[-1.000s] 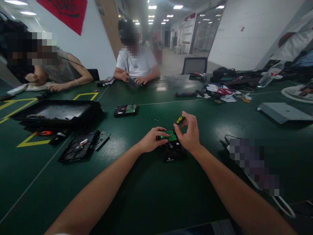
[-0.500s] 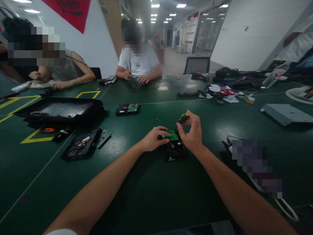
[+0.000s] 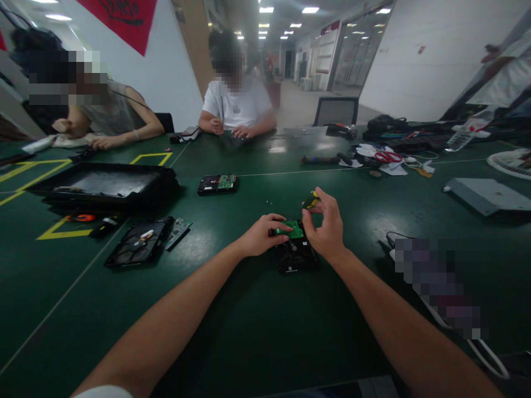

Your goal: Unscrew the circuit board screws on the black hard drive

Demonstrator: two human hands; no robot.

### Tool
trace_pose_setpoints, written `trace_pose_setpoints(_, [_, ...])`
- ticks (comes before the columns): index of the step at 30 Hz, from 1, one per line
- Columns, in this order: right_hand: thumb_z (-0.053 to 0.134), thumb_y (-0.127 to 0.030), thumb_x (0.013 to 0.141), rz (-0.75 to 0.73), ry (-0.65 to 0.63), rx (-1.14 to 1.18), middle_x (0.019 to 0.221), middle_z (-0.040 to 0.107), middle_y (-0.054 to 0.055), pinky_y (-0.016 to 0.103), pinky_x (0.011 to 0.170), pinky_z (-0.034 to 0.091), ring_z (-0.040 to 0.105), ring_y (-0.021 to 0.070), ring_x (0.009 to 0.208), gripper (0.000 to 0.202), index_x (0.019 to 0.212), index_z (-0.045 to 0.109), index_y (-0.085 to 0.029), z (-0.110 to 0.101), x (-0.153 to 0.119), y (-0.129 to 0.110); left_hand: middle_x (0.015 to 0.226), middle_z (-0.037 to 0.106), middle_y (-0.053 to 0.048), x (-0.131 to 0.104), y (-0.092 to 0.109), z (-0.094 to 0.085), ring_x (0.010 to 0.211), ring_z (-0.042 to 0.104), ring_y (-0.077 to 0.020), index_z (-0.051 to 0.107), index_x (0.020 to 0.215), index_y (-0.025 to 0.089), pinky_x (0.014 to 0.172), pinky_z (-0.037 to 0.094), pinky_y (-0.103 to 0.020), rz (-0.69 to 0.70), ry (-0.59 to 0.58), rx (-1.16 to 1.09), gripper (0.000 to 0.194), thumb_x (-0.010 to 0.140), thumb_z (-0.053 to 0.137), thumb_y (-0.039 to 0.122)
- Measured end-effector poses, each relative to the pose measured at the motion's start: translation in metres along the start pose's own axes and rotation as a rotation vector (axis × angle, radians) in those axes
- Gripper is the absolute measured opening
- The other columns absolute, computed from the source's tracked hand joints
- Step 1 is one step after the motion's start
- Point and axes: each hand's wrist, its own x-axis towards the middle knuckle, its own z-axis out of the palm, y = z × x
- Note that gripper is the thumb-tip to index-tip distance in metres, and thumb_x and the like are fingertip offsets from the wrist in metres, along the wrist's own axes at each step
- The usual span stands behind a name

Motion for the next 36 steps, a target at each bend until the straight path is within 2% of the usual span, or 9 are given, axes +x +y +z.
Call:
trace_pose_setpoints(6, [0.069, -0.024, 0.094, 0.007, 0.031, -0.002, 0.136, 0.055, 0.011, 0.037, 0.069, 0.068, 0.068, 0.0204, 0.095, 0.069, 0.155, 0.038, -0.034, -0.0011, 0.0016, -0.0027, 0.144, 0.059, -0.009, 0.0001, -0.0032, 0.0015, 0.134, 0.056, -0.0289, 0.077, 0.123, 0.031, 0.117, 0.043, -0.052, -0.006, -0.004, 0.000, 0.028, 0.095, 0.075, 0.033])
trace_pose_setpoints(11, [0.062, -0.020, 0.096, -0.011, 0.027, -0.009, 0.140, 0.053, 0.012, 0.041, 0.078, 0.069, 0.068, 0.0216, 0.100, 0.068, 0.157, 0.036, -0.033, -0.0008, 0.0025, -0.0036, 0.143, 0.059, -0.009, 0.0003, -0.0053, 0.0019, 0.134, 0.056, -0.0285, 0.076, 0.124, 0.030, 0.118, 0.041, -0.052, 0.011, -0.009, 0.004, 0.030, 0.095, 0.075, 0.032])
trace_pose_setpoints(17, [0.068, -0.023, 0.093, -0.006, 0.042, -0.010, 0.135, 0.054, 0.011, 0.039, 0.069, 0.068, 0.066, 0.0212, 0.094, 0.070, 0.155, 0.037, -0.035, -0.0005, 0.0015, -0.0027, 0.145, 0.058, -0.009, -0.0006, -0.0032, 0.0005, 0.134, 0.056, -0.0293, 0.076, 0.124, 0.031, 0.117, 0.042, -0.053, -0.001, -0.010, -0.006, 0.029, 0.095, 0.075, 0.033])
trace_pose_setpoints(22, [0.063, -0.020, 0.096, -0.008, 0.027, -0.011, 0.140, 0.052, 0.013, 0.041, 0.072, 0.068, 0.066, 0.0234, 0.099, 0.071, 0.158, 0.033, -0.033, 0.0006, 0.0008, -0.0005, 0.143, 0.059, -0.009, -0.0005, -0.0022, -0.0001, 0.134, 0.055, -0.0298, 0.076, 0.123, 0.032, 0.117, 0.042, -0.054, -0.012, -0.007, 0.000, 0.029, 0.095, 0.075, 0.033])
trace_pose_setpoints(27, [0.069, -0.024, 0.093, 0.004, 0.043, 0.000, 0.133, 0.052, 0.011, 0.041, 0.070, 0.068, 0.066, 0.0225, 0.096, 0.070, 0.154, 0.037, -0.033, 0.0010, 0.0012, 0.0001, 0.144, 0.058, -0.009, -0.0003, -0.0019, -0.0005, 0.134, 0.055, -0.0296, 0.076, 0.124, 0.031, 0.117, 0.042, -0.054, -0.005, -0.013, 0.009, 0.029, 0.095, 0.075, 0.033])
trace_pose_setpoints(32, [0.064, -0.021, 0.095, 0.000, 0.031, 0.035, 0.137, 0.052, 0.013, 0.043, 0.078, 0.068, 0.067, 0.0226, 0.098, 0.068, 0.155, 0.035, -0.032, 0.0022, 0.0007, -0.0009, 0.144, 0.058, -0.010, 0.0000, -0.0038, 0.0005, 0.134, 0.056, -0.0291, 0.076, 0.124, 0.030, 0.116, 0.043, -0.053, 0.003, -0.001, 0.001, 0.029, 0.095, 0.075, 0.032])
trace_pose_setpoints(36, [0.068, -0.024, 0.094, 0.006, 0.045, 0.012, 0.134, 0.052, 0.012, 0.040, 0.072, 0.067, 0.066, 0.0224, 0.097, 0.067, 0.153, 0.037, -0.032, 0.0013, 0.0014, -0.0010, 0.144, 0.058, -0.009, 0.0002, -0.0047, 0.0013, 0.134, 0.056, -0.0288, 0.076, 0.124, 0.032, 0.116, 0.043, -0.053, -0.002, -0.004, 0.001, 0.029, 0.094, 0.076, 0.033])
